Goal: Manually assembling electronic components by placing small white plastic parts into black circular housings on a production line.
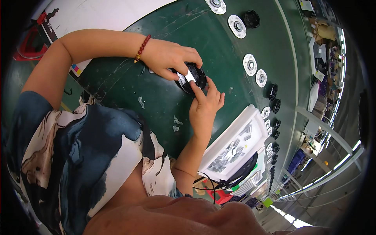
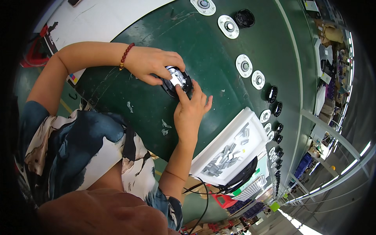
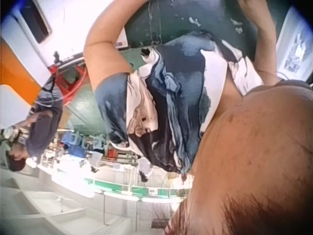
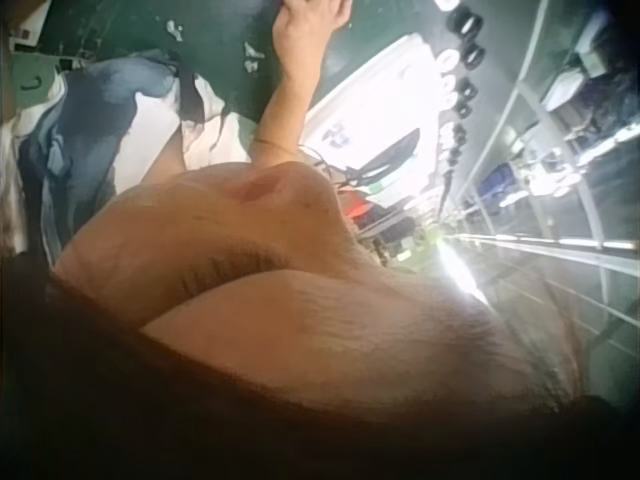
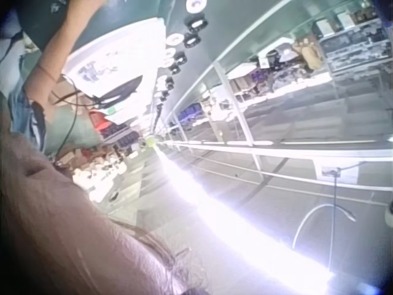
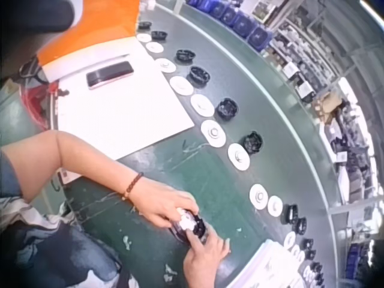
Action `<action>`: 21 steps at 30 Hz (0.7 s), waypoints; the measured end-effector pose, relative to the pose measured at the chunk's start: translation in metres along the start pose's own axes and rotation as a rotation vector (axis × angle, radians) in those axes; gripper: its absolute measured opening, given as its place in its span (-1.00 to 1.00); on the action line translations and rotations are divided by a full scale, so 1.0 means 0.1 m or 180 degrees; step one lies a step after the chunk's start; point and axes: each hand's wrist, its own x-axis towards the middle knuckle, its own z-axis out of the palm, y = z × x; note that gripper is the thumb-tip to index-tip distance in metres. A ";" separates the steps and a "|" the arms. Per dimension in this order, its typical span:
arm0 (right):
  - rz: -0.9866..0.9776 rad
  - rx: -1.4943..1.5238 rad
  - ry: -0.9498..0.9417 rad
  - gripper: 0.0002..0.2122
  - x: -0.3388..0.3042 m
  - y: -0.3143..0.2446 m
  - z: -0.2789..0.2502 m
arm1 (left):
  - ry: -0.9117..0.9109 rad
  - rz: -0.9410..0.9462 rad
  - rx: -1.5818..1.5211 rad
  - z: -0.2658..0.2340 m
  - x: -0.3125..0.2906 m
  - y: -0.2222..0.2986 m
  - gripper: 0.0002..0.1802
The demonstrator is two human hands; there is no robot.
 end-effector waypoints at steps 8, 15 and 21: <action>0.0185 0.0156 0.0132 -0.59 -0.09 -0.02 -0.03 | -0.0043 -0.0003 -0.0035 0.00 0.03 0.01 -0.86; 0.1782 -0.0905 0.1289 -0.69 -1.22 0.68 -0.62 | 0.0010 -0.0379 -0.0123 -0.06 0.07 0.12 -0.68; 0.3526 -0.1574 0.0671 -0.69 -2.07 0.91 -0.54 | -0.0462 -0.0260 0.0087 -0.04 0.09 0.06 -0.66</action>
